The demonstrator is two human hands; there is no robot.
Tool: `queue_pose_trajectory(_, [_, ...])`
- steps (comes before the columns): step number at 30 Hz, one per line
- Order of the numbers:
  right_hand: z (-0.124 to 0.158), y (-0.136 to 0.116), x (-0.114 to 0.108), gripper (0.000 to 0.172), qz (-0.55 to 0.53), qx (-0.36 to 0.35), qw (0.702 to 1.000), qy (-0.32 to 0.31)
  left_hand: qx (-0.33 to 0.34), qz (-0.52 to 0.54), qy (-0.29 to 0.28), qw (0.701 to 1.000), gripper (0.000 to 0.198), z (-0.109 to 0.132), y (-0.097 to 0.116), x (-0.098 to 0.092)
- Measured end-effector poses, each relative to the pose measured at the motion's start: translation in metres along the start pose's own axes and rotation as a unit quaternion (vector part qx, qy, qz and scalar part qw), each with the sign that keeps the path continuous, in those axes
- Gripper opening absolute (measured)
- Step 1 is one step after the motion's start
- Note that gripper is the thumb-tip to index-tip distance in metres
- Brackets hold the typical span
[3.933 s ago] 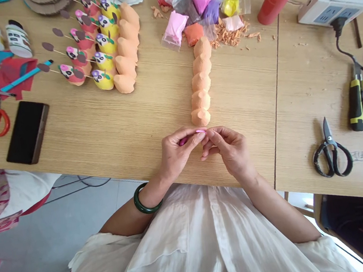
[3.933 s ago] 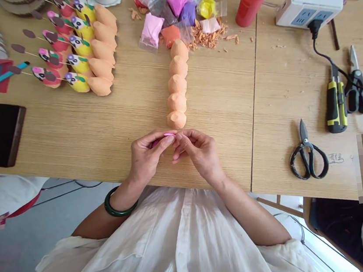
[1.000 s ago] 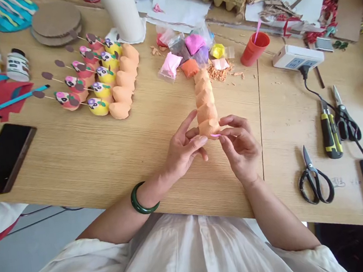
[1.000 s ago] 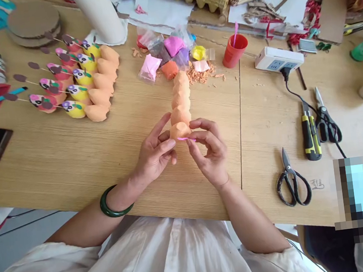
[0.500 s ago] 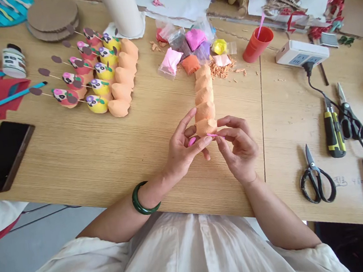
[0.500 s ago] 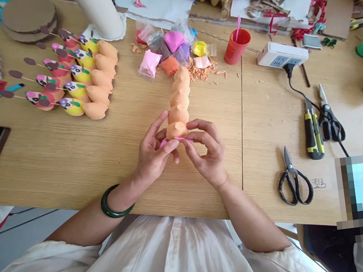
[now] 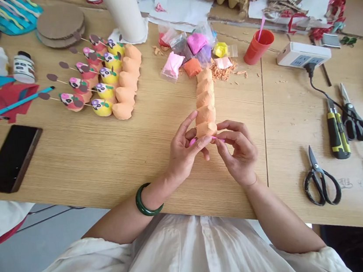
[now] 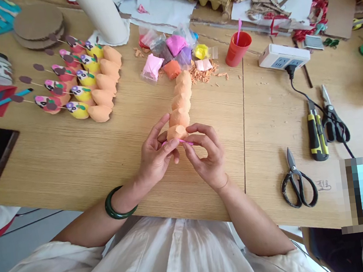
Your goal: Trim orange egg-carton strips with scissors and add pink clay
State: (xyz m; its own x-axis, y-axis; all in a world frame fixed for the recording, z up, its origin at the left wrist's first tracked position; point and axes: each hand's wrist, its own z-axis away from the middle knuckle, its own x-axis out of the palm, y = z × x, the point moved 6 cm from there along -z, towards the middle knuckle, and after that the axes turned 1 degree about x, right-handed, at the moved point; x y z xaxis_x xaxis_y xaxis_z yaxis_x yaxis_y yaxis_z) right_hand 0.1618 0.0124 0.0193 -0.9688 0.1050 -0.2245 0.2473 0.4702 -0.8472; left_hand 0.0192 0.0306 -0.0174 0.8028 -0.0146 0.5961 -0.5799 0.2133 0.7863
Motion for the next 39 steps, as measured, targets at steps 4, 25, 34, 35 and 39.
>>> queue_pose_trajectory(4, [0.0, -0.001, 0.003, 0.02, -0.018, 0.031, 0.999, -0.016, -0.025, 0.019, 0.02, 0.999, 0.08, -0.001, 0.002, -0.001])
queue_pose_trajectory(25, [-0.001, 0.007, 0.004, 0.011, -0.097, 0.078, 0.992, 0.009, -0.073, 0.029, 0.002, 0.997, 0.07, 0.006, 0.004, 0.004])
queue_pose_trajectory(34, [-0.001, 0.009, 0.006, 0.006, -0.088, 0.079, 0.993, 0.019, -0.062, 0.022, 0.021, 0.998, 0.073, 0.006, 0.001, 0.001])
queue_pose_trajectory(35, [-0.001, 0.01, 0.007, 0.006, -0.09, 0.081, 0.993, 0.018, -0.066, 0.019, 0.029, 0.997, 0.072, 0.006, 0.0, 0.0])
queue_pose_trajectory(39, [-0.002, 0.011, 0.007, 0.008, -0.116, 0.089, 0.989, 0.014, -0.066, 0.01, 0.039, 0.997, 0.072, 0.004, 0.0, -0.004])
